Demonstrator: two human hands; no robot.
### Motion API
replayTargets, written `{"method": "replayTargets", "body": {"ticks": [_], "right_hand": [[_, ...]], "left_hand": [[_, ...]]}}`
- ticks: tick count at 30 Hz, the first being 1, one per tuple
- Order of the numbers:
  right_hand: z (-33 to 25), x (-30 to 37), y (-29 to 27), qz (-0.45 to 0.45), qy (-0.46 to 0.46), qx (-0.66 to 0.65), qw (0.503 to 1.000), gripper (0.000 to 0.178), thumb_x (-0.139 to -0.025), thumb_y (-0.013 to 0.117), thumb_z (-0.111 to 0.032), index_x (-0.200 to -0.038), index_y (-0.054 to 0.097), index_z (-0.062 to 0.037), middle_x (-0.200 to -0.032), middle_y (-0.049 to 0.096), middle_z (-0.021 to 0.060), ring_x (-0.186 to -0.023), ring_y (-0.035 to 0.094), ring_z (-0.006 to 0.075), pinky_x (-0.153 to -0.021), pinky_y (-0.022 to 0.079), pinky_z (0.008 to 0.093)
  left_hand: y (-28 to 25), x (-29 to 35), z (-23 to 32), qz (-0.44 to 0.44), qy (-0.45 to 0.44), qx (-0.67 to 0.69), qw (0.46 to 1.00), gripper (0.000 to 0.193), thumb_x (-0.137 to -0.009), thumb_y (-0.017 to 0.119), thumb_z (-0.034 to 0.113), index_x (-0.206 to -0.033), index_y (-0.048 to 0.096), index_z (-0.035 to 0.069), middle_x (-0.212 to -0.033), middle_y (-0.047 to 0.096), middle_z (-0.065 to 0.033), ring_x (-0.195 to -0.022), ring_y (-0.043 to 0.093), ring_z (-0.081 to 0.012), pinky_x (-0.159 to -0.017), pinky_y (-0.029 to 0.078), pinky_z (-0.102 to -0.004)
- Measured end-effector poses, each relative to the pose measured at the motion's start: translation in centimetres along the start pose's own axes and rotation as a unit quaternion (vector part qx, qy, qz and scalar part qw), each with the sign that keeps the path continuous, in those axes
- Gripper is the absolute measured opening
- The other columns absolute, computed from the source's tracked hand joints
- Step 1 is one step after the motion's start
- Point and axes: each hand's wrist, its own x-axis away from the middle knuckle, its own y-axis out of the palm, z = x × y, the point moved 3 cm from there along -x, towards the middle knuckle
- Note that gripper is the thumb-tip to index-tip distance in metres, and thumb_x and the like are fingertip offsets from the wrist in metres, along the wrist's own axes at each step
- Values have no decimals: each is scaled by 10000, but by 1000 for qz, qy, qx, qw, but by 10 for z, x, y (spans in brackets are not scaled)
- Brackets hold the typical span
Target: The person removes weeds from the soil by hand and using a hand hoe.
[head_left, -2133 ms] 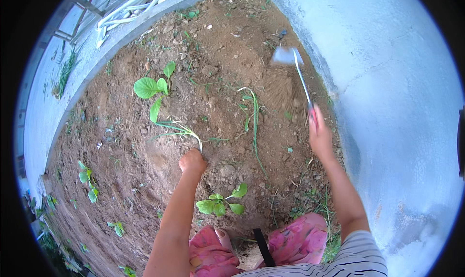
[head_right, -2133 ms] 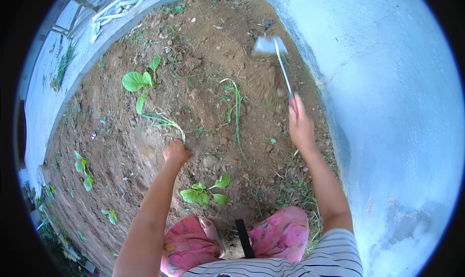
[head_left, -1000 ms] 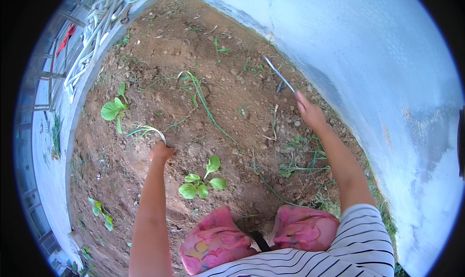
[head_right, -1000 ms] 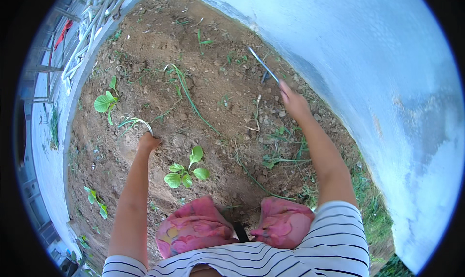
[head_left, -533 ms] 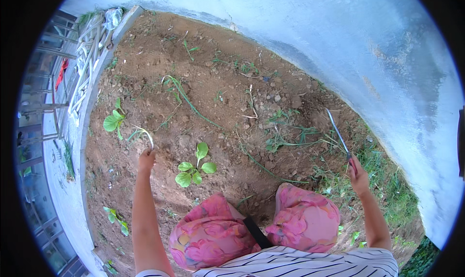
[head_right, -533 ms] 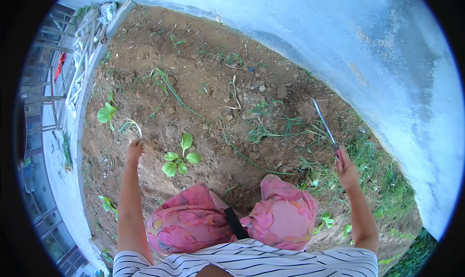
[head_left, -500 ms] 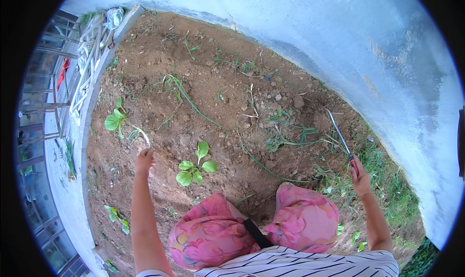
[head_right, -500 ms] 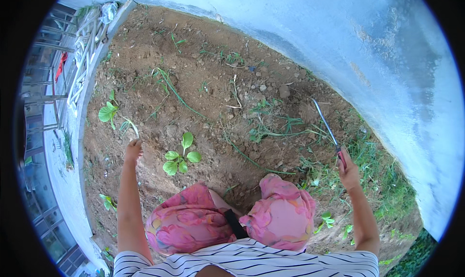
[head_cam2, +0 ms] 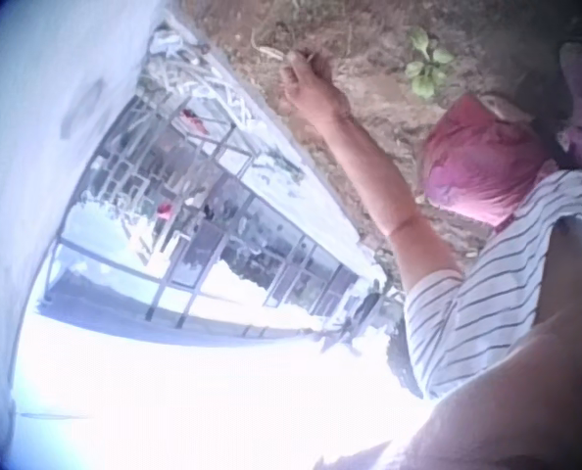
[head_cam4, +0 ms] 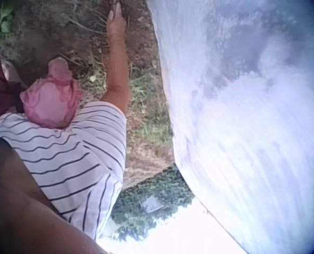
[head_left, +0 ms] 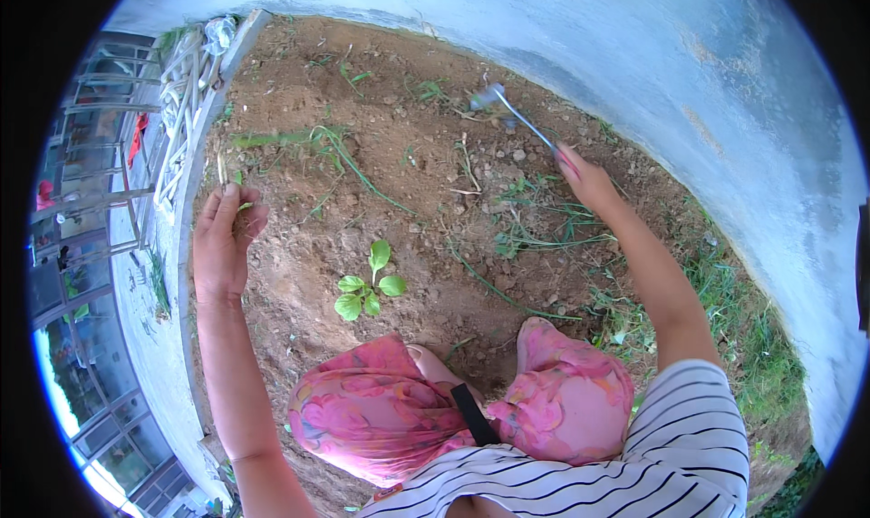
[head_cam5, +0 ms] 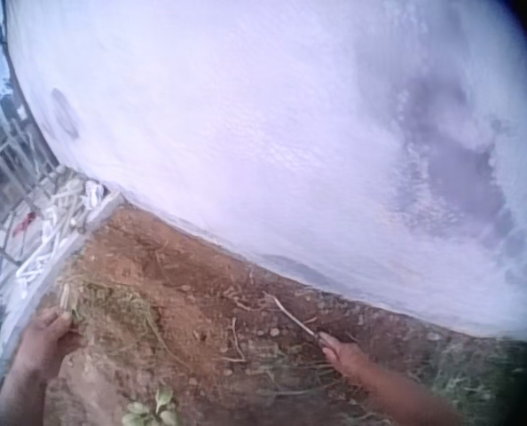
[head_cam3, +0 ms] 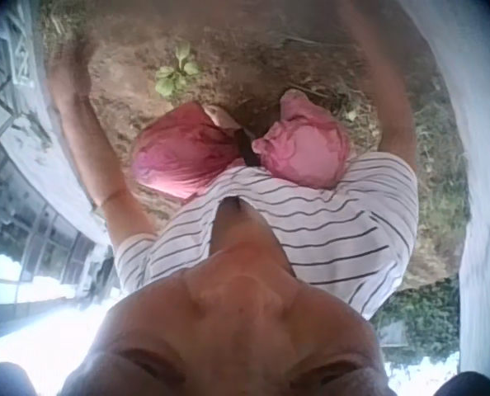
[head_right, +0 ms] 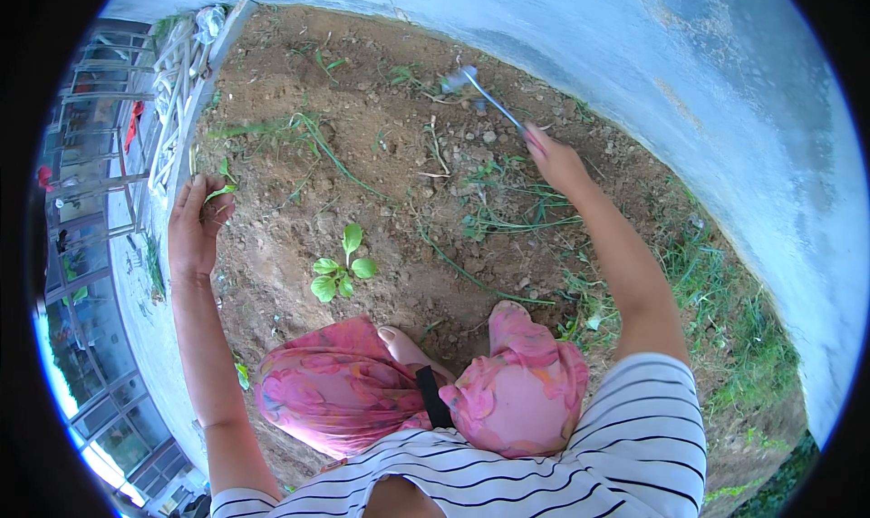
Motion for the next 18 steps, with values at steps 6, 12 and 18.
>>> {"method": "replayTargets", "body": {"ticks": [6, 12, 18], "right_hand": [[76, 236, -56, 56, 93, -48, 993, 468, -881, 527, -176, -1329, 396, -204, -902, 630, 162, -755, 623, 348, -635, 488, 337], [109, 375, -86, 84, 259, -11, 962, 352, -867, 546, -158, -1209, 484, -106, -711, 577, 149, -568, 551, 277, -547, 446, 331], [68, 387, -100, 57, 382, -7, 923, 190, -835, 582, -187, -958, 523, -55, -665, 577, 100, -537, 536, 240, -514, 430, 343]], "left_hand": [[98, -17, -83, -210, -55, -193, 957, 290, -860, 576, 286, -1059, 564, 75, -765, 514, -4, -719, 523, -113, -671, 433, -265], [269, 9, -169, -386, 342, -409, 753, 171, -855, 515, 185, -975, 600, 97, -1177, 505, -169, -1050, 503, -320, -799, 446, -432], [293, 67, -210, -446, 514, -502, 533, 138, -794, 537, 179, -907, 587, 118, -1173, 452, -145, -1038, 483, -342, -828, 458, -433]]}}
